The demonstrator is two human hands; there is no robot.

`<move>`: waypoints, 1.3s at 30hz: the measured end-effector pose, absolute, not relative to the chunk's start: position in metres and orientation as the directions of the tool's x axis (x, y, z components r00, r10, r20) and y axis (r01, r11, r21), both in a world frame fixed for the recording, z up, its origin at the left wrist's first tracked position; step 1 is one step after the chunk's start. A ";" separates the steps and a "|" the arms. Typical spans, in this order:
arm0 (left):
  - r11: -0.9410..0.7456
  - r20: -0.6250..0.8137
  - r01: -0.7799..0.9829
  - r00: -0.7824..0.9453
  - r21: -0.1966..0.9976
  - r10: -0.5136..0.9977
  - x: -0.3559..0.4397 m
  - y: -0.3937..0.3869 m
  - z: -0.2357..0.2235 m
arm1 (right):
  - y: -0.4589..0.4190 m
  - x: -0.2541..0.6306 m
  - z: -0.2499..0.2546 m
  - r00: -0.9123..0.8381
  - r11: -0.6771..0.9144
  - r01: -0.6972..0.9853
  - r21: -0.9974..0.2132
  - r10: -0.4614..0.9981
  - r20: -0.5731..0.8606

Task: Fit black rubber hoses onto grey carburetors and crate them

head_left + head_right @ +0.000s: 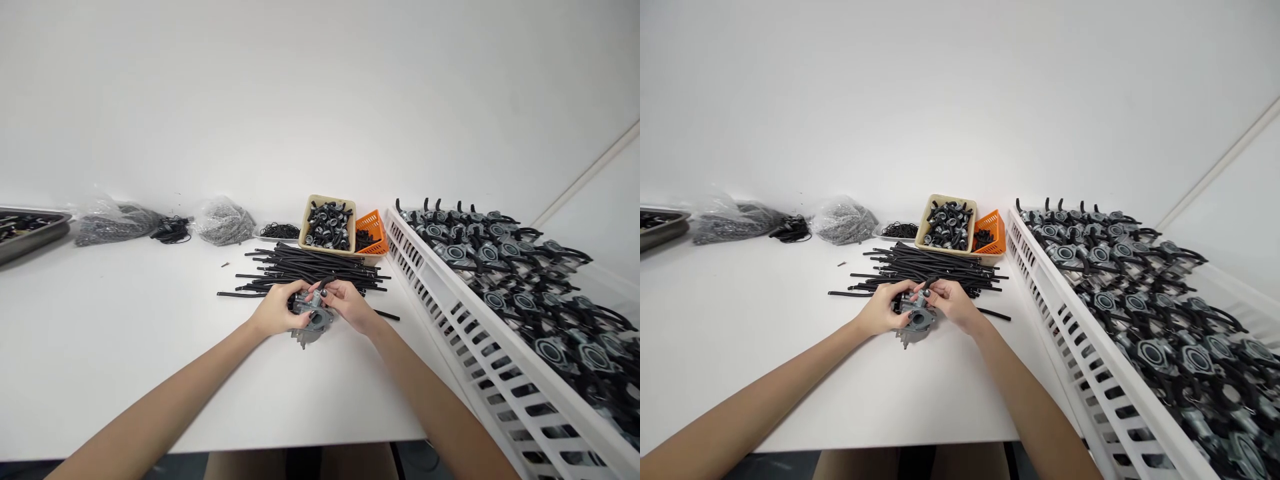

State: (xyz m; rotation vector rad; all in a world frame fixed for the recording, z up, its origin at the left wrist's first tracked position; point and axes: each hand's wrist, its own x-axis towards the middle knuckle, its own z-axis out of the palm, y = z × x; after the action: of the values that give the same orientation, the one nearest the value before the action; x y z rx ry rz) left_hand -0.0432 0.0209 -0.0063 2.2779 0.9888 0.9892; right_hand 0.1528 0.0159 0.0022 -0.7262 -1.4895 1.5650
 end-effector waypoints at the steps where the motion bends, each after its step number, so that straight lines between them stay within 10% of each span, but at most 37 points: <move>1: -0.633 0.428 0.418 0.486 0.651 0.762 -0.043 0.021 -0.007 | 0.015 0.151 0.003 -0.465 0.058 -0.163 -0.985 0.876 0.129; 39: -0.651 0.415 0.307 0.569 0.694 0.710 -0.045 0.025 -0.008 | 0.021 0.160 0.002 -0.431 0.273 -0.179 -0.945 0.842 0.325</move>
State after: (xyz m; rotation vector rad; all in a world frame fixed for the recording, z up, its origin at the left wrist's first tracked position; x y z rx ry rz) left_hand -0.0448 0.0252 -0.0075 2.2393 0.8112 0.9394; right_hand 0.1596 0.0206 0.0020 -0.6289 -1.5863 1.3384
